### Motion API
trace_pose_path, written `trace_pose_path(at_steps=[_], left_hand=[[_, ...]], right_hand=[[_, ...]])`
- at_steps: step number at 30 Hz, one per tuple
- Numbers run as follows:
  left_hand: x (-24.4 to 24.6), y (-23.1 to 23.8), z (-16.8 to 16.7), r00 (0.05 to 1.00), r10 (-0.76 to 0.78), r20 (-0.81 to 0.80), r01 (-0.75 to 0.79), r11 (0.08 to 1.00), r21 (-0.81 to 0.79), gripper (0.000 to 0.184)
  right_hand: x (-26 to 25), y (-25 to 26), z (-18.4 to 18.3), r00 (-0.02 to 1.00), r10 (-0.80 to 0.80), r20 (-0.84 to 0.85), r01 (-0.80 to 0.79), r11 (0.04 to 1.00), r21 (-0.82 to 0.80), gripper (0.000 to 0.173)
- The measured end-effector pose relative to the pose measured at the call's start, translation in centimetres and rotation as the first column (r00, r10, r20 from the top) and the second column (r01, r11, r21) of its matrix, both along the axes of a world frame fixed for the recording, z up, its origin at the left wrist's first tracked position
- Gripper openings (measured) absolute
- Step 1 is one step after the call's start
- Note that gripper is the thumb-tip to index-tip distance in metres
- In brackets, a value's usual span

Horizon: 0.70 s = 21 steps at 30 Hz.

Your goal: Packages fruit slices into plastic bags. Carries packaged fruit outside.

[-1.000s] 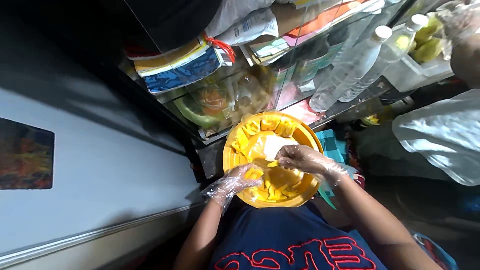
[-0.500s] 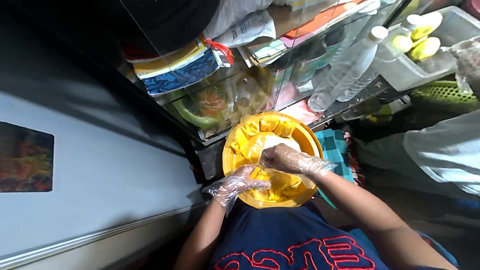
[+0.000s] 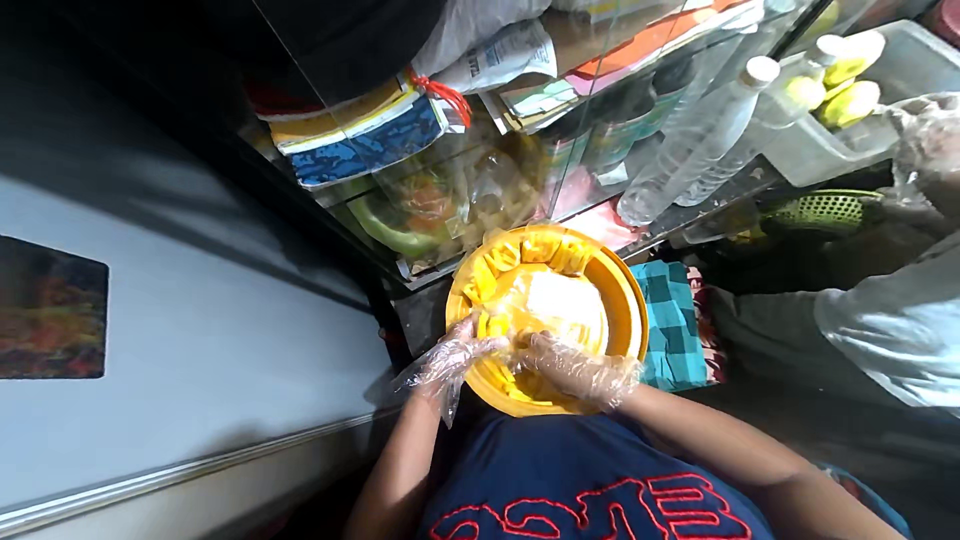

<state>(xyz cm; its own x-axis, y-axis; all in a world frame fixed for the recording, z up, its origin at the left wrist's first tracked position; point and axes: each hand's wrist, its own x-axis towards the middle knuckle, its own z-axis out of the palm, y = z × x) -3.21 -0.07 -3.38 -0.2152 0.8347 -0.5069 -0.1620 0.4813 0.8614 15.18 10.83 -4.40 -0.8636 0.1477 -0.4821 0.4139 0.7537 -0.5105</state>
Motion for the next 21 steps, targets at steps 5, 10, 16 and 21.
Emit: trace_pose_path(at_steps=[5, 10, 16, 21], left_hand=[[-0.2, 0.0, 0.1, 0.997, -0.064, -0.047, 0.063, 0.998, -0.025, 0.05], [-0.4, 0.3, 0.4, 0.957, -0.242, -0.161, 0.221, 0.965, -0.139, 0.052], [0.0, 1.2, 0.9, 0.791, -0.535, -0.296, 0.485, 0.844, -0.23, 0.054], [0.6, 2.0, 2.3, 0.704, -0.628, -0.332, 0.573, 0.778, -0.257, 0.059]], right_hand=[[0.5, 0.1, 0.5, 0.998, -0.053, -0.038, 0.053, 0.999, -0.011, 0.034], [0.7, 3.6, 2.9, 0.91, -0.408, -0.071, 0.384, 0.897, -0.22, 0.028], [1.1, 6.9, 7.0, 0.891, -0.399, -0.216, 0.273, 0.851, -0.448, 0.017], [-1.5, 6.4, 7.8, 0.982, -0.12, -0.144, 0.068, 0.944, -0.324, 0.022]])
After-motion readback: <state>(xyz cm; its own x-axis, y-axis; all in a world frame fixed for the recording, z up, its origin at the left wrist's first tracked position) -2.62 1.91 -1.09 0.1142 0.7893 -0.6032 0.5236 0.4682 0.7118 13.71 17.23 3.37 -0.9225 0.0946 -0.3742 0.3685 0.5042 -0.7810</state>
